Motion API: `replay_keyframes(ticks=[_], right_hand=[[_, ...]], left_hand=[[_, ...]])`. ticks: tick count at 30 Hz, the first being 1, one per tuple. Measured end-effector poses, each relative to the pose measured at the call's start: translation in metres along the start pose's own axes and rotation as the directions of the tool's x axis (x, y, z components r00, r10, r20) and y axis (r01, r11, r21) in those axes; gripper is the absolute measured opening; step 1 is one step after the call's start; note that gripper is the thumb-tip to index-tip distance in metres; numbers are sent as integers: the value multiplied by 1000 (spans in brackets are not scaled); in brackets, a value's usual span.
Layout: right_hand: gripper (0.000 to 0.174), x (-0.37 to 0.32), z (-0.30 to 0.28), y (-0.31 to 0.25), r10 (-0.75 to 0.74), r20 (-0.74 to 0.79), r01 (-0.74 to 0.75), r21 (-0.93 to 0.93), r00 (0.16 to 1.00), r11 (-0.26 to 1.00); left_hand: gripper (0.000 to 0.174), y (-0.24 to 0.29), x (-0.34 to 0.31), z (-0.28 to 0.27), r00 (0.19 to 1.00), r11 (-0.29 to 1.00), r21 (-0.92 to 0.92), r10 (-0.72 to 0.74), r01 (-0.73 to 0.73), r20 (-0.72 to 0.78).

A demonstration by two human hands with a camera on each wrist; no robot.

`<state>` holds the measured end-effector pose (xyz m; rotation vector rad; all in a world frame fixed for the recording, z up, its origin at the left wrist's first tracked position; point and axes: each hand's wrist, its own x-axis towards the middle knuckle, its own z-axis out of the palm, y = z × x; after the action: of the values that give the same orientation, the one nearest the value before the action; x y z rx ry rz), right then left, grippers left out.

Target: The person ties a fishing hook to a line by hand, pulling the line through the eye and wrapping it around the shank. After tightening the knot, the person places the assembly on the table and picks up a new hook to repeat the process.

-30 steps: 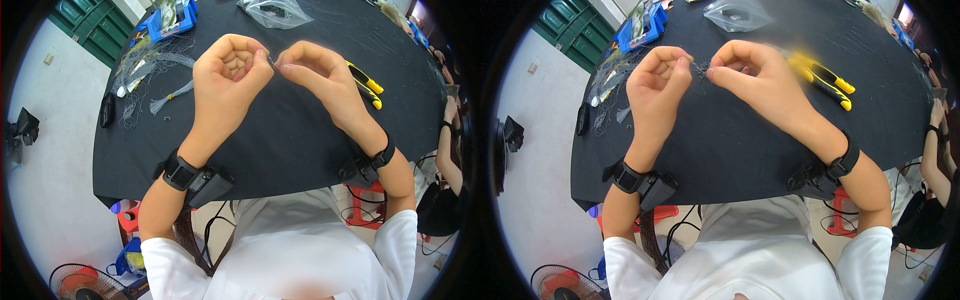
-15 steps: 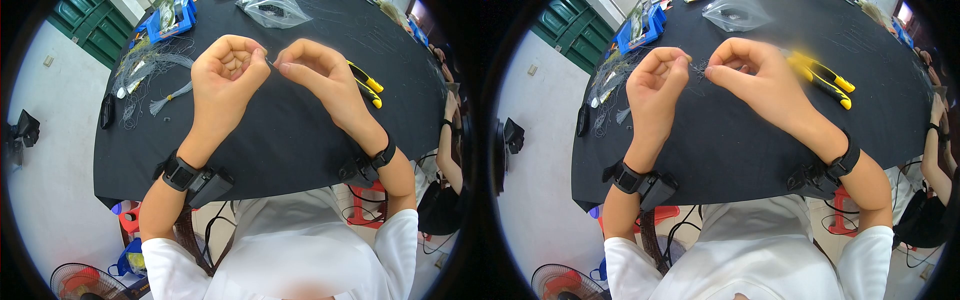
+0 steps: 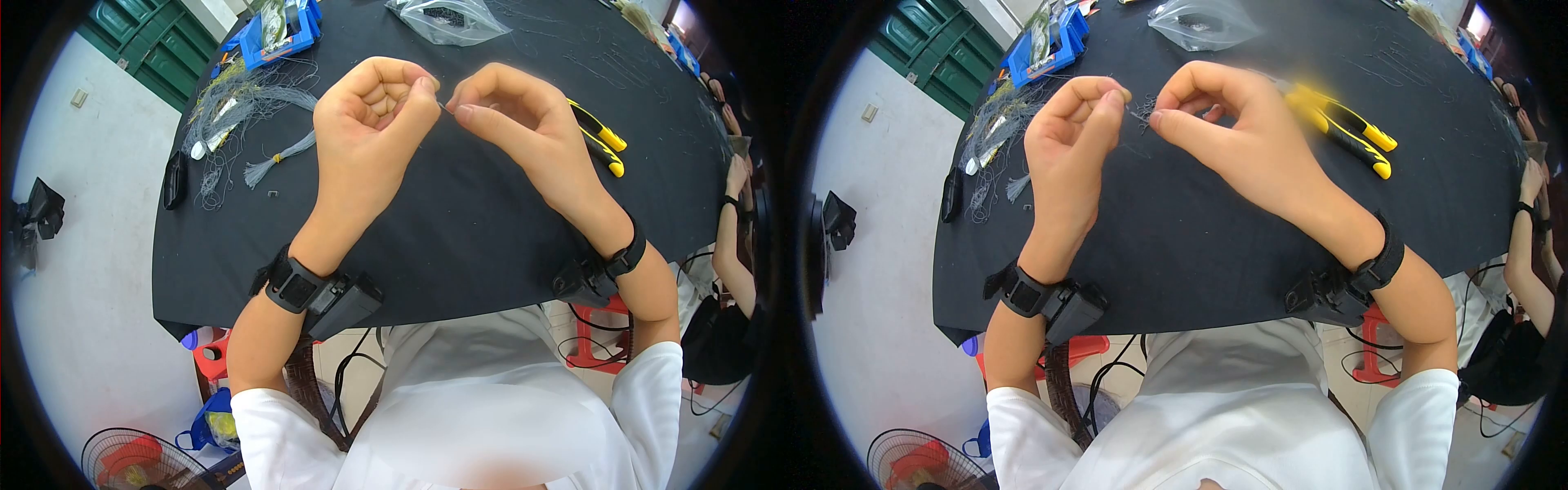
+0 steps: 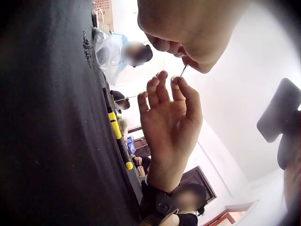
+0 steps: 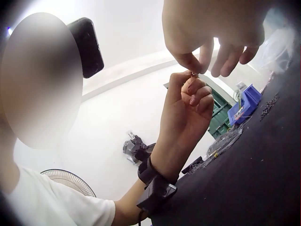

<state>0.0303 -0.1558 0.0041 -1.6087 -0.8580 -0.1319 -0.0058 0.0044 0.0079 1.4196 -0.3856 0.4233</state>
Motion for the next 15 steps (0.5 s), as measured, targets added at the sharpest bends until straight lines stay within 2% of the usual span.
replay_keyframes(ticks=[5,11,15], right_hand=[[15,0,-1,0,5,-12,-5,-22,1000,1000],[19,-3,2,-3,148,19,-149,124,989,981],[18,-3,4,-5,147,11,-146,233,989,962]], left_hand=[[10,-2,1,-1,999,999,-17,-32,33,13],[12,0,0,2,998,996,-65,-63,64,17],[12,-1,0,3,997,995,-77,-62,66,45]])
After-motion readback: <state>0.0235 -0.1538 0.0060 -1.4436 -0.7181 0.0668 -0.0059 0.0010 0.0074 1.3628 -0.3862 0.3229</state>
